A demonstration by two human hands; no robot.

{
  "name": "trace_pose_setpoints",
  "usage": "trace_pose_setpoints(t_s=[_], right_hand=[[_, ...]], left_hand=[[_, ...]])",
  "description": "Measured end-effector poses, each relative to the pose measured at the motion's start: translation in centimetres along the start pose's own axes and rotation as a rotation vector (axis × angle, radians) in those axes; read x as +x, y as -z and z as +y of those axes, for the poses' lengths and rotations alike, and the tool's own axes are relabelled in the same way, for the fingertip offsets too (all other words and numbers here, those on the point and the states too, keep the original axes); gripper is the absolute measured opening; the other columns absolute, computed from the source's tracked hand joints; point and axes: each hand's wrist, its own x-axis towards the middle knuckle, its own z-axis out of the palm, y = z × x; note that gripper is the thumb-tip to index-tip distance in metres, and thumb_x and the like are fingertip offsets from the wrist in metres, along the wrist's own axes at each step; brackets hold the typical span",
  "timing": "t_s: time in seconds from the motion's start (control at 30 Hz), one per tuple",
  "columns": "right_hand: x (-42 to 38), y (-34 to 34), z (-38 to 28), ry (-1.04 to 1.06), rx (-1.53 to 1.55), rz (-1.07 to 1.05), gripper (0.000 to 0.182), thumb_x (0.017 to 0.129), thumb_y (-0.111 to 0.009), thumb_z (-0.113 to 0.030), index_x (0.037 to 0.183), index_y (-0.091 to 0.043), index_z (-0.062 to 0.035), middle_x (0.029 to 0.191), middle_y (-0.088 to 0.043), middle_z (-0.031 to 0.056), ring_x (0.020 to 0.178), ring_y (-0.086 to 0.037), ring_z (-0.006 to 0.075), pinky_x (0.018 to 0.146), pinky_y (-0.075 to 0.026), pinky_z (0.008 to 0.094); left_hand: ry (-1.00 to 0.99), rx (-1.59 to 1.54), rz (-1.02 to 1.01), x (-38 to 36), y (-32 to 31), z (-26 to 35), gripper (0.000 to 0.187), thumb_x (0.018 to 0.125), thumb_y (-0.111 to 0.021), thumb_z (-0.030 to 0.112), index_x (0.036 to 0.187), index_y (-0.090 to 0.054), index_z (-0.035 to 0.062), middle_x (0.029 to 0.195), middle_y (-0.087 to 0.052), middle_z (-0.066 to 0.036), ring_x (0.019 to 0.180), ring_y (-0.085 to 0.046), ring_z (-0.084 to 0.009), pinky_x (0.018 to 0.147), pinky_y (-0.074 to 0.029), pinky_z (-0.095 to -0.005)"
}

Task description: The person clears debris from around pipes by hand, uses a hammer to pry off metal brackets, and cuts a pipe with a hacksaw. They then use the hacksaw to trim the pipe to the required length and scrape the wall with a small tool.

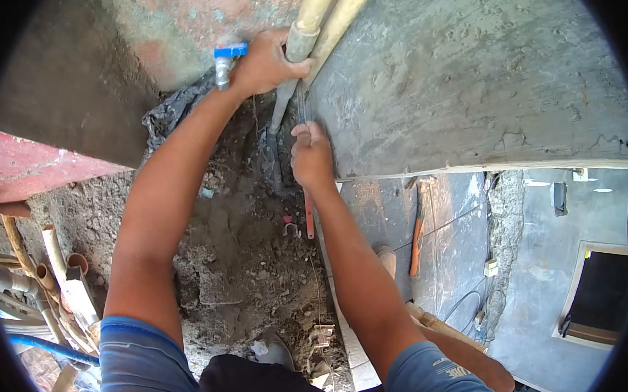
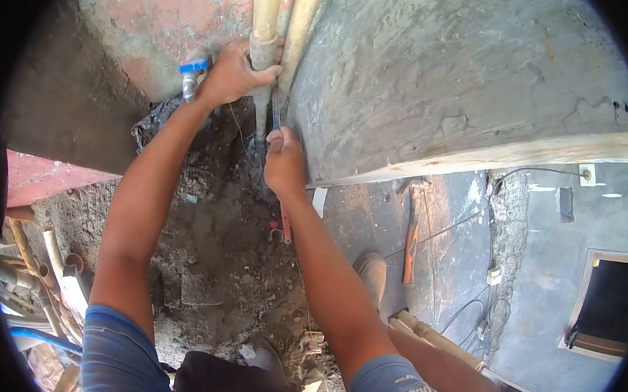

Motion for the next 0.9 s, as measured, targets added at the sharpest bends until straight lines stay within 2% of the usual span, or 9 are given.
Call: trace_pose_setpoints(t_s=[0.03, 0.1, 0.27, 0.4, 0.6, 0.67, 0.77, 0.8, 0.9], right_hand=[[-0.1, -0.3, 0.4, 0.120, -0.143, 0.085, 0.024, 0.098, -0.040, -0.019, 0.092, -0.057, -0.0039, 0.063, -0.052, 0.0076, 0.053, -0.052, 0.0177, 0.053, -0.042, 0.0372], [-0.2, -0.2, 0.0, 0.031, -0.084, 0.078, 0.025, 0.099, -0.040, -0.020, 0.093, -0.058, -0.0039, 0.068, -0.054, 0.0081, 0.053, -0.051, 0.0159, 0.052, -0.041, 0.0365], [-0.5, 1.5, -3.4, -0.467, 0.597, -0.255, 0.022, 0.099, -0.040, -0.020, 0.097, -0.056, -0.0058, 0.069, -0.056, 0.0046, 0.052, -0.049, 0.0123, 0.047, -0.039, 0.0287], [0.0, 0.9, -6.4, -0.416, 0.398, -0.200, 0.022, 0.103, -0.037, -0.022, 0.097, -0.051, -0.0064, 0.066, -0.050, 0.0002, 0.051, -0.043, 0.0095, 0.044, -0.035, 0.0237], [2.5, -1.0, -3.7, -0.338, 0.444, -0.114, 0.021, 0.098, -0.040, -0.017, 0.095, -0.056, -0.0028, 0.070, -0.057, 0.0050, 0.055, -0.053, 0.0132, 0.049, -0.040, 0.0281], [2.7, -1.5, -1.5, -0.026, 0.111, 0.042, 0.022, 0.096, -0.042, -0.015, 0.091, -0.058, -0.0023, 0.070, -0.056, 0.0057, 0.059, -0.053, 0.0142, 0.054, -0.041, 0.0307], [0.2, -0.4, -3.0, -0.254, 0.314, 0.014, 0.021, 0.095, -0.043, -0.014, 0.086, -0.059, -0.0024, 0.067, -0.054, 0.0054, 0.059, -0.051, 0.0147, 0.057, -0.041, 0.0317], [-0.1, -0.1, -3.2, -0.218, 0.280, -0.022, 0.015, 0.099, -0.042, -0.016, 0.093, -0.052, -0.0074, 0.063, -0.044, -0.0023, 0.045, -0.035, 0.0061, 0.038, -0.025, 0.0233], [-0.2, 0.3, -3.8, -0.242, 0.281, -0.053, 0.017, 0.101, -0.041, -0.017, 0.093, -0.052, -0.0069, 0.062, -0.043, -0.0030, 0.046, -0.035, 0.0054, 0.038, -0.025, 0.0224]], left_hand=[[0.032, -0.034, -0.011, 0.0, -0.1, -0.6, 0.039, 0.078, -0.074, 0.016, 0.112, -0.064, 0.0001, 0.096, -0.070, -0.009, 0.087, -0.062, -0.0115, 0.081, -0.051, -0.0297], [0.057, -0.071, -0.026, 0.1, 0.0, -0.6, 0.037, 0.076, -0.075, 0.018, 0.108, -0.066, 0.0011, 0.094, -0.070, -0.009, 0.084, -0.061, -0.0104, 0.080, -0.051, -0.0298], [0.109, -0.341, -0.100, -0.4, 0.4, 0.4, 0.044, 0.081, -0.070, 0.007, 0.123, -0.061, -0.0001, 0.107, -0.068, -0.004, 0.095, -0.060, -0.0091, 0.089, -0.048, -0.0268], [0.108, -0.390, -0.126, -0.5, 0.6, 1.5, 0.044, 0.084, -0.068, 0.003, 0.126, -0.057, -0.0036, 0.117, -0.065, -0.006, 0.104, -0.059, -0.0103, 0.095, -0.046, -0.0274], [0.154, -0.417, -0.149, -0.6, 1.0, 1.6, 0.049, 0.084, -0.068, 0.001, 0.130, -0.054, -0.0017, 0.120, -0.063, -0.007, 0.107, -0.058, -0.0104, 0.096, -0.046, -0.0281], [0.174, -0.425, -0.163, -0.5, 1.1, 1.2, 0.049, 0.084, -0.068, 0.000, 0.131, -0.053, -0.0013, 0.119, -0.064, -0.007, 0.107, -0.058, -0.0105, 0.096, -0.046, -0.0279], [0.154, -0.453, -0.156, -0.5, 1.1, 0.8, 0.049, 0.083, -0.068, 0.000, 0.130, -0.054, -0.0009, 0.116, -0.064, -0.005, 0.106, -0.058, -0.0099, 0.096, -0.046, -0.0266], [0.149, -0.469, -0.164, -0.4, 1.1, 0.8, 0.049, 0.083, -0.068, 0.000, 0.130, -0.054, -0.0004, 0.115, -0.064, -0.005, 0.106, -0.058, -0.0099, 0.095, -0.046, -0.0263], [0.137, -0.473, -0.170, -0.4, 1.0, 0.8, 0.049, 0.083, -0.068, 0.000, 0.130, -0.055, 0.0006, 0.114, -0.064, -0.004, 0.105, -0.058, -0.0095, 0.095, -0.046, -0.0259]])
